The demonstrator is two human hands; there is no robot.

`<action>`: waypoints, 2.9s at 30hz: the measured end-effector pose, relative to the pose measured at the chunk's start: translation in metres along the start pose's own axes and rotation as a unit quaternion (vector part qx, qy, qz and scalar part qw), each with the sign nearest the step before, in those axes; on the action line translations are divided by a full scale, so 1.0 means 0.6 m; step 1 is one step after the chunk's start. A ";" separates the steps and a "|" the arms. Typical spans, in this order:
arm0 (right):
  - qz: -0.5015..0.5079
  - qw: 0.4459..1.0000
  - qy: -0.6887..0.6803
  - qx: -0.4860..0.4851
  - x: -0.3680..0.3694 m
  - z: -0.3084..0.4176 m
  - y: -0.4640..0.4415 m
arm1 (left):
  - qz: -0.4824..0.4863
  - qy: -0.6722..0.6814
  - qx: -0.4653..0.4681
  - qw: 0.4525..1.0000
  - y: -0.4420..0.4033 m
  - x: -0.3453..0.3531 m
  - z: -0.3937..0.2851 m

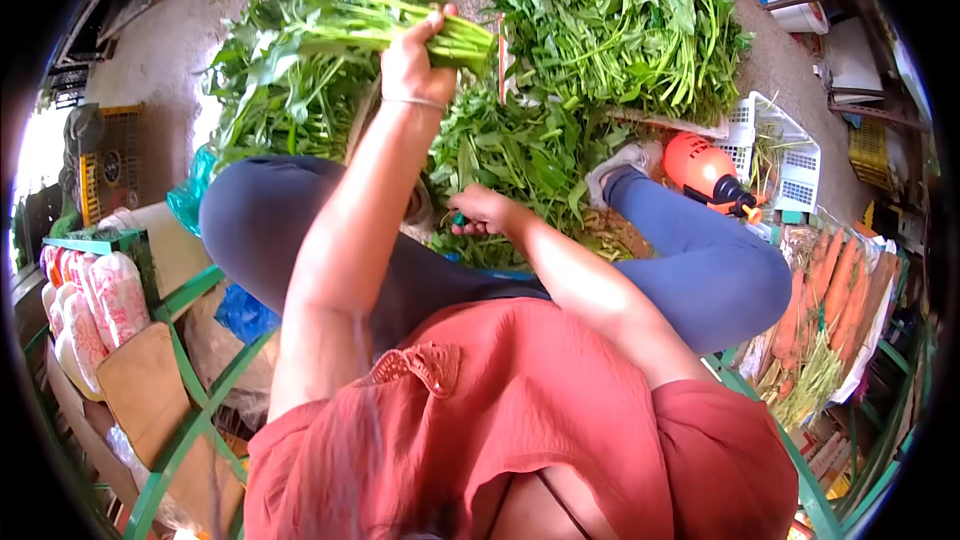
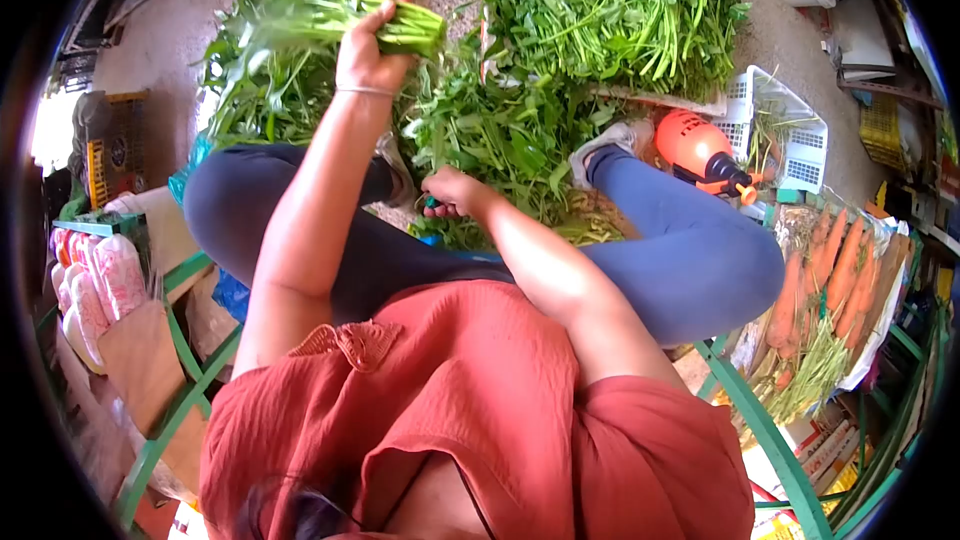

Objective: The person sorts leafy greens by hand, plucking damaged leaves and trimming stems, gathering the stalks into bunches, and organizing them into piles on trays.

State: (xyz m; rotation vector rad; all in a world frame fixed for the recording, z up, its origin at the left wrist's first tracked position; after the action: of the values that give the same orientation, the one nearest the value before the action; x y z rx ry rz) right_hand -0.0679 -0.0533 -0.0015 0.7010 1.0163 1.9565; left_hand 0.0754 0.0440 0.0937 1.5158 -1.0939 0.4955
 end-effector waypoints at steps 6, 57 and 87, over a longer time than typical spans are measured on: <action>0.056 0.986 0.156 0.011 -0.079 0.003 0.093 | 0.129 0.020 -0.124 0.984 0.022 0.006 -0.003; -0.024 0.839 0.414 -0.352 -0.078 0.474 -0.426 | -0.069 -0.804 0.436 0.398 -0.168 -0.158 -0.357; -0.027 0.824 0.514 -0.236 -0.183 0.191 -0.086 | -0.202 -0.933 0.238 0.178 -0.137 -0.077 -0.361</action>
State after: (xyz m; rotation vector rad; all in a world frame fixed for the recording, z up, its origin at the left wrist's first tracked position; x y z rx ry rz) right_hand 0.0967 -0.0822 0.0029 -0.7640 1.0097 2.4026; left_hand 0.1780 0.2552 0.0702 2.4534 -1.9616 -2.5780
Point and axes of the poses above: each hand's wrist, its own y-axis away from the middle knuckle, its own x-axis out of the palm, z = x × y, the point moved 1 cm from there along -y, towards the middle knuckle, and after that the axes turned 11 degrees about -x, right-handed, at the moved point
